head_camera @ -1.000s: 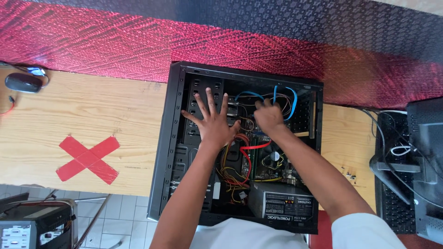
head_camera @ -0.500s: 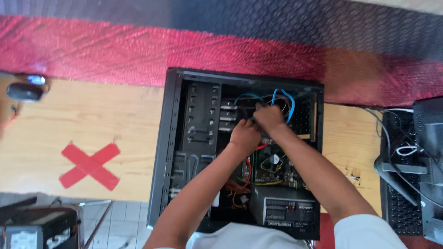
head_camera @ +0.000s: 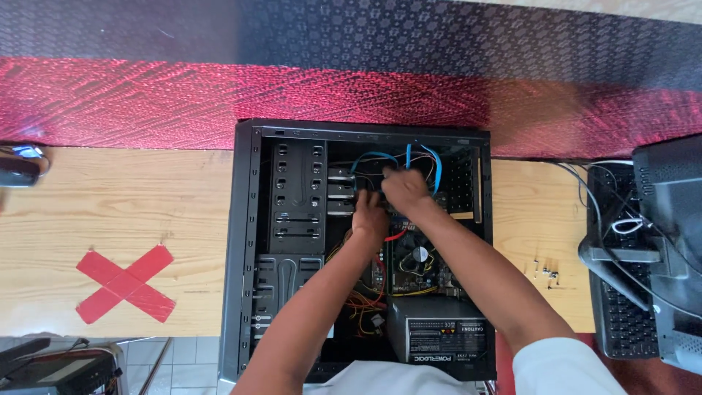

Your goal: The person connects several internal data and power cables to a motherboard and storage drives inside a computer case, then slides the side panel onto the case and prepares to secure it.

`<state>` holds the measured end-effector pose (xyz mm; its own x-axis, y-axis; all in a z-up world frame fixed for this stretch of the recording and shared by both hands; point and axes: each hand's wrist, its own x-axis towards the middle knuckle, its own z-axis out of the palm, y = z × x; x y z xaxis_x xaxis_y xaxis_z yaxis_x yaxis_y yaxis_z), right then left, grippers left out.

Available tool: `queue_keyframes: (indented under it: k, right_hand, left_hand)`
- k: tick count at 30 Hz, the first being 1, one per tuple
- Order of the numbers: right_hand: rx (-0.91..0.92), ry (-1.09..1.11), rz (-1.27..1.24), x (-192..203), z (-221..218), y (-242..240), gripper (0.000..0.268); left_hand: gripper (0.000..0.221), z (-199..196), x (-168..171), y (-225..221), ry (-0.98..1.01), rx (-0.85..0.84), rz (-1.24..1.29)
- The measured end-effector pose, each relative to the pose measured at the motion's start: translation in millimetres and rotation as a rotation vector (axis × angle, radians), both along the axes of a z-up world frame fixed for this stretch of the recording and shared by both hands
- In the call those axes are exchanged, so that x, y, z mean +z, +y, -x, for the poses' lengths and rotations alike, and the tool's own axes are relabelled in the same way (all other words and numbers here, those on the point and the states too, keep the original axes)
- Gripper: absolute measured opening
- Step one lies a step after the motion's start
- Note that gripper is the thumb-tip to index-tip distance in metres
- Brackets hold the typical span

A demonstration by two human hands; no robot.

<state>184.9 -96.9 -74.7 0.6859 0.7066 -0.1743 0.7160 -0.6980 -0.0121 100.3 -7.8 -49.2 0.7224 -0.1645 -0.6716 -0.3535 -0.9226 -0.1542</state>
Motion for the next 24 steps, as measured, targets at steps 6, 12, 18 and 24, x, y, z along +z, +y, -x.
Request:
queue_keyframes:
  k: [6, 12, 18, 24]
  right_hand:
    - [0.067, -0.032, 0.066, -54.8, -13.7, 1.7, 0.023]
    - [-0.129, 0.046, -0.367, -74.9, -16.5, 6.3, 0.034]
    - [-0.188, 0.192, -0.55, -56.0, -18.3, 10.9, 0.049]
    - [-0.013, 0.081, 0.143, -35.6, -14.8, 14.3, 0.008]
  left_hand:
    - [0.033, -3.0, -40.9, -7.5, 0.007, -0.04, -0.056]
    - [0.041, -2.7, -37.0, -7.6, 0.053, -0.026, -0.041]
    - [0.042, -2.5, -2.7, -3.6, 0.072, -0.002, -0.02]
    - [0.038, -5.4, -9.3, -3.7, 0.086, -0.016, 0.012]
